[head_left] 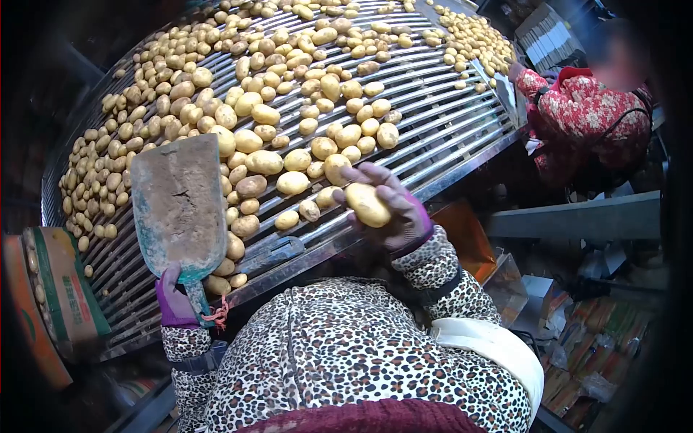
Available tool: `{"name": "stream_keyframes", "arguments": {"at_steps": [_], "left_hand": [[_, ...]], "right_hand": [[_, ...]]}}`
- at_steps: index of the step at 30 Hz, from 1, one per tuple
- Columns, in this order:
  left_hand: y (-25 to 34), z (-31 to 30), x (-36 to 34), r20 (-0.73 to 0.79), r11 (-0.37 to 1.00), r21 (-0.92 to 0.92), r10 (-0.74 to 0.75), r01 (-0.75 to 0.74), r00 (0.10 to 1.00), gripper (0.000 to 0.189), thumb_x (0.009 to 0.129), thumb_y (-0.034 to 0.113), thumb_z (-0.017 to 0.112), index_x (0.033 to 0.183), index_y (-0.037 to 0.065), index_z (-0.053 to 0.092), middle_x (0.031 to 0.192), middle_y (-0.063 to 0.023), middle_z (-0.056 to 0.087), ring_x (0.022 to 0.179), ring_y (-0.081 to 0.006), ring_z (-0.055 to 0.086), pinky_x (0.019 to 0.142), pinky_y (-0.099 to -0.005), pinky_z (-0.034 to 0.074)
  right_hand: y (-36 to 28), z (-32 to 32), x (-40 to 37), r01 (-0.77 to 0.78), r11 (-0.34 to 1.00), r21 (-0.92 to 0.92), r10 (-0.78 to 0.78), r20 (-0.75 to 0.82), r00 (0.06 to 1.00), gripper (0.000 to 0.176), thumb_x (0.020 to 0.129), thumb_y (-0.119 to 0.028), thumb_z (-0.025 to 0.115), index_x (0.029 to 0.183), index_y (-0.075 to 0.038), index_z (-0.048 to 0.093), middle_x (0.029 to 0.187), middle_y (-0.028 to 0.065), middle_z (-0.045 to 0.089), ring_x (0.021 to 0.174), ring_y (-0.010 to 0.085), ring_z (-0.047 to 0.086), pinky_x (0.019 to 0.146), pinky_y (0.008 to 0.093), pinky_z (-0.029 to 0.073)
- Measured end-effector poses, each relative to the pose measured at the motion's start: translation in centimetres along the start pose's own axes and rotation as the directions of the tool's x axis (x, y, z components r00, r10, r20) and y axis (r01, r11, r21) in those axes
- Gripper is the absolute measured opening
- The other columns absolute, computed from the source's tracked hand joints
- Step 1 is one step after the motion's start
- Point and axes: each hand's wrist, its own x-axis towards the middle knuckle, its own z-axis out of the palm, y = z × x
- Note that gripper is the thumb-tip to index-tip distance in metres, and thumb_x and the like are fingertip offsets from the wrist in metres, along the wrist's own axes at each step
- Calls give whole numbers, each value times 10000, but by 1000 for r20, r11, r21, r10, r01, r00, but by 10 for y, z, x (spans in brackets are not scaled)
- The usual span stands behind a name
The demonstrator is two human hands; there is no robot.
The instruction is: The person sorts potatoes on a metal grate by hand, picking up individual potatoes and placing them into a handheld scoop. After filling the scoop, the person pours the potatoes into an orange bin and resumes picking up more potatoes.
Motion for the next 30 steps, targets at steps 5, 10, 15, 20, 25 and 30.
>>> {"name": "stream_keyframes", "arguments": {"at_steps": [5,10,15,20,25,30], "left_hand": [[8,-6,2,-150,991,-14,127,-130,980,413,914,290,514,1191,-13,564,1043,-124,653,879,-231,669,756,-338,563],[3,-39,17,-189,984,-32,166,-175,968,384,913,257,531,1198,2,567,1029,-104,658,841,-218,668,728,-340,566],[1,-57,5,-280,962,-158,172,-222,944,407,891,234,541,1226,2,548,1082,-132,639,869,-257,658,739,-359,568],[-20,-90,-2,-353,955,-134,202,-263,914,416,877,235,556,1225,7,548,1103,-119,637,895,-253,652,740,-375,569],[-31,-106,-8,-442,940,-138,223,-311,869,411,878,227,550,1208,-18,552,1109,-132,623,918,-266,642,759,-391,551],[-44,-118,10,-430,926,-209,202,-314,880,424,875,230,551,1219,-18,546,1123,-143,613,919,-282,640,746,-431,559]], "right_hand": [[-64,-55,-69,287,913,-288,-347,-183,920,539,913,-229,611,1382,-69,400,1348,208,474,1196,381,535,878,437,552],[-119,-210,-160,-159,394,-905,-673,-402,621,356,893,-69,619,1242,-29,562,1122,103,627,1050,203,605,896,318,508],[-104,-109,-72,60,3,-998,-708,40,705,297,892,-69,616,1186,-27,613,1058,63,637,991,156,588,893,298,480],[-31,3,54,-116,-461,-880,-144,-55,988,462,841,-479,654,1067,-77,636,911,153,692,873,306,676,772,403,514],[18,26,108,-119,-808,-577,5,-208,978,487,810,-457,660,1106,-78,585,993,137,689,938,308,672,788,465,531],[27,20,117,-81,-830,-553,59,-230,971,514,800,-455,671,1123,-69,564,989,150,683,917,313,673,776,452,534]]}}
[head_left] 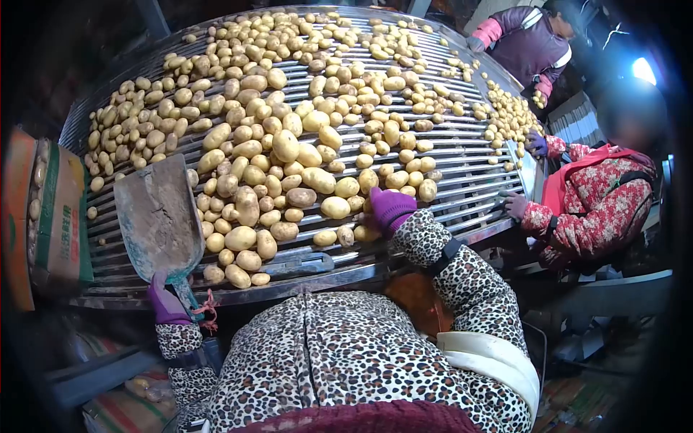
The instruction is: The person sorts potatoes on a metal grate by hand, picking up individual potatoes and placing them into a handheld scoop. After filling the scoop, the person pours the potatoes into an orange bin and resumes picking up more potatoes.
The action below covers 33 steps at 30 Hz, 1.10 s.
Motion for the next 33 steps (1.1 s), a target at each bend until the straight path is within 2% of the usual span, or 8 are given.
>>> {"name": "stream_keyframes", "arguments": {"at_steps": [3,6,8,10,13,16,21,33], "left_hand": [[-7,6,16,46,999,-18,-36,37,998,426,872,242,563,1230,13,546,1132,-131,617,930,-275,634,749,-415,555],[-7,11,23,69,999,-9,-43,43,997,432,867,244,567,1236,22,541,1132,-132,620,925,-277,632,738,-404,550],[-8,15,22,51,998,-25,-64,65,997,435,863,241,568,1236,19,540,1121,-137,623,917,-280,634,724,-399,547],[-4,19,21,30,994,-31,-107,108,994,436,858,238,571,1233,18,543,1110,-142,626,910,-280,635,710,-397,544],[-1,21,21,8,995,30,-91,91,996,454,854,288,578,1222,24,552,1058,-115,639,857,-259,637,709,-373,535],[-1,20,22,3,995,53,-89,88,996,471,847,311,587,1223,29,551,1047,-108,638,847,-253,632,712,-365,534],[-1,17,24,2,993,52,-104,104,995,474,845,305,593,1232,35,546,1077,-110,629,862,-260,630,732,-374,534],[-5,3,24,94,996,87,-9,1,995,453,878,220,566,1279,14,530,1180,-110,605,1029,-246,607,860,-381,512]], "right_hand": [[-6,3,1,5,1000,-22,-4,33,999,501,782,-399,692,1127,-51,585,1008,167,684,959,325,664,821,435,536],[24,12,4,165,920,355,-158,-51,986,553,765,-401,719,1149,-31,574,991,190,674,949,328,659,823,412,535],[43,27,6,399,378,835,-369,-259,892,616,773,-205,763,1303,-20,510,1190,127,601,1028,240,620,904,371,506],[32,-13,-25,63,-39,997,-431,-74,899,664,790,-151,748,1374,-29,456,1309,104,530,1177,219,543,1007,370,448],[12,-20,-28,172,-247,954,-470,-273,839,782,778,-182,763,1435,-13,373,1386,149,482,1229,235,523,1030,362,443],[-3,-23,-29,65,-353,933,-501,-247,829,824,771,-224,780,1441,-8,353,1395,174,470,1210,246,544,1006,373,470],[-17,-23,-30,54,-418,907,-458,-262,849,911,794,-415,769,1459,-16,291,1384,208,465,1202,326,551,943,394,531],[-18,2,-33,77,-484,871,-449,-323,833,843,839,-415,720,1450,-12,303,1393,235,449,1178,298,569,884,381,566]]}}
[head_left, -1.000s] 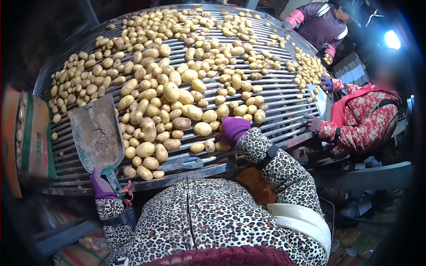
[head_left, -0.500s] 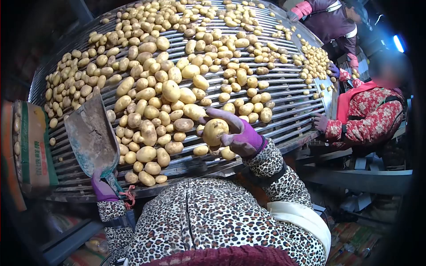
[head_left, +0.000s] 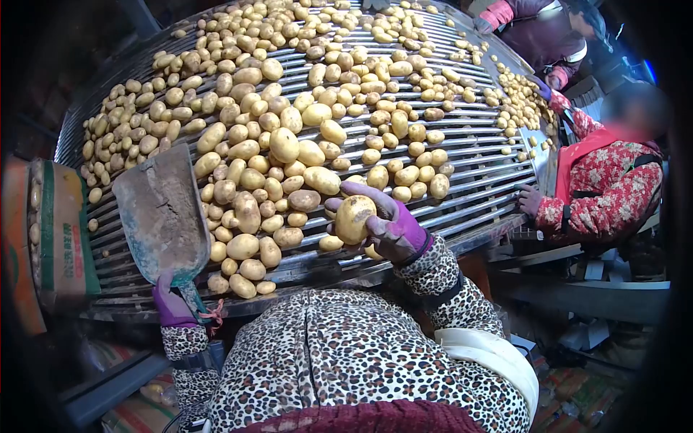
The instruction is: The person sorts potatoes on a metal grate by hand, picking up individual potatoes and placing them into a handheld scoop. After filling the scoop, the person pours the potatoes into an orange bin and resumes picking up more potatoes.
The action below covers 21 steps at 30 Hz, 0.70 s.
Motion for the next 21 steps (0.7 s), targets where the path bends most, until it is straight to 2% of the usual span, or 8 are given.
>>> {"name": "stream_keyframes", "arguments": {"at_steps": [6,10,12,15,16,17,19,21], "left_hand": [[7,29,-27,7,985,120,128,-128,992,339,912,167,516,1173,-35,592,1125,-114,633,1051,-208,596,952,-341,446],[9,24,-38,146,863,471,130,-184,981,331,909,137,582,1187,-44,593,1155,-138,599,1066,-231,577,933,-355,445],[2,22,-42,259,723,622,175,-302,950,283,925,121,568,1132,-65,618,1118,-148,594,1060,-238,578,924,-358,448],[24,36,-64,536,193,795,223,-576,814,241,925,85,560,1083,-81,635,1094,-171,576,1063,-246,577,920,-352,452],[17,29,-62,470,313,786,258,-533,844,224,903,67,577,1071,-65,641,1092,-182,574,1057,-249,576,914,-352,454],[13,34,-58,238,873,418,159,-249,958,228,892,65,588,1080,-57,630,1094,-179,574,1045,-243,576,902,-350,458],[10,16,-57,102,877,446,149,-179,984,264,884,97,600,1110,-40,602,1064,-143,586,1023,-219,581,896,-334,462],[10,7,-55,-14,995,71,66,-65,998,323,844,125,596,1138,-5,572,1051,-100,602,977,-198,594,872,-336,480]], "right_hand": [[-8,10,-3,-53,999,-11,53,-53,997,787,816,-390,732,1409,-30,360,1279,175,519,1113,281,600,817,373,586],[-14,31,28,-58,992,-111,43,-135,990,720,820,-318,719,1400,-67,374,1229,138,552,1069,246,624,772,328,582],[4,58,56,13,979,-205,-20,-36,999,727,846,-270,708,1443,-81,339,1253,146,546,1116,246,603,837,320,554],[33,112,78,319,811,-490,-252,199,947,677,895,-150,664,1475,-90,321,1362,145,501,1220,238,519,998,337,465],[32,111,76,271,806,-526,-170,233,957,666,889,-162,672,1464,-93,343,1338,150,522,1198,236,537,995,347,463],[29,107,74,224,792,-567,-85,261,961,655,883,-174,679,1453,-96,366,1313,155,542,1175,234,556,993,356,462],[36,76,66,150,835,-529,12,290,957,544,889,-182,679,1382,-74,475,1283,149,578,1158,211,568,991,349,456],[8,32,53,5,825,-565,87,136,987,401,893,-181,682,1264,-58,594,1170,86,646,1063,162,606,939,318,484]]}}
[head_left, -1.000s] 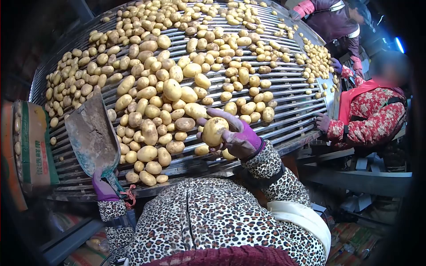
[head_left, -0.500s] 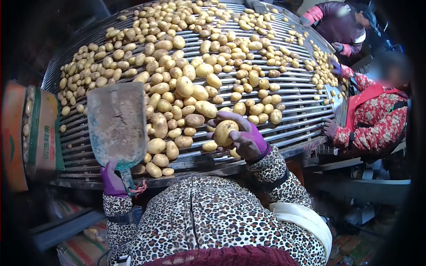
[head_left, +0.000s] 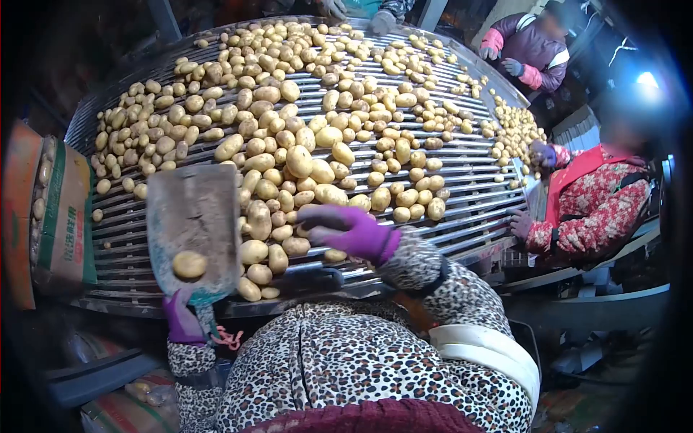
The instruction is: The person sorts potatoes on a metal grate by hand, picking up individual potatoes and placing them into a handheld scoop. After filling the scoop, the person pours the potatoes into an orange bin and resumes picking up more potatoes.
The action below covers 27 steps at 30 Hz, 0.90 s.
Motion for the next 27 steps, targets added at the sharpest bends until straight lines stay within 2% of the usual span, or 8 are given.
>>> {"name": "stream_keyframes", "arguments": {"at_steps": [2,6,12,15,18,22,25,27], "left_hand": [[-2,-16,7,-117,998,-52,-42,36,992,325,845,123,587,1143,-6,575,1070,-99,609,976,-201,600,868,-351,488],[-2,-21,18,-110,996,-86,-37,27,993,396,840,130,601,1210,-1,550,1132,-112,601,1010,-220,601,889,-356,492],[10,24,0,-51,992,-111,-65,59,997,484,850,89,559,1322,21,477,1222,-116,567,1092,-230,571,943,-375,471],[10,41,-1,44,996,33,-86,85,995,444,873,90,558,1301,2,478,1219,-117,574,1098,-211,568,959,-346,453],[13,60,-4,139,957,290,-53,10,989,380,894,97,566,1248,-23,495,1183,-118,592,1072,-198,580,942,-321,458],[15,91,-1,259,971,212,-166,112,951,386,905,106,567,1255,-31,479,1175,-129,584,1073,-194,574,939,-326,459],[17,96,0,418,891,418,-18,-175,908,342,906,113,564,1214,-21,499,1147,-115,590,1049,-190,577,916,-327,464],[-1,66,7,470,832,449,91,-326,878,327,903,114,555,1201,-13,509,1129,-105,593,1038,-186,580,916,-322,462]], "right_hand": [[4,-61,-13,87,933,-348,-186,-262,947,341,890,-173,670,1210,-67,616,1046,74,679,971,149,631,849,297,519],[25,-198,-12,-451,655,-606,-142,-686,714,399,865,-281,664,1207,-82,614,1051,150,679,962,252,660,866,365,518],[40,-211,41,-676,128,-726,-90,-687,721,418,806,-402,689,1037,-64,605,938,198,672,940,361,650,853,437,510],[54,-241,40,-634,285,-719,-29,-668,744,387,845,-328,664,1133,-78,596,953,165,681,817,318,683,731,386,554],[82,-272,24,-172,957,-233,-29,-667,745,355,892,-280,633,1178,-74,593,923,113,682,764,214,687,648,314,555],[-71,-127,24,-21,984,175,71,-285,956,399,937,-245,603,1282,-53,544,968,89,666,784,144,670,646,261,543],[-41,-152,50,136,987,-84,-159,-447,880,279,924,-213,638,1152,-54,621,1035,81,641,849,167,656,711,273,546],[-8,-187,42,-253,704,-663,-138,-478,867,276,889,-310,640,1085,-119,670,1033,124,662,895,233,667,743,358,539]]}}
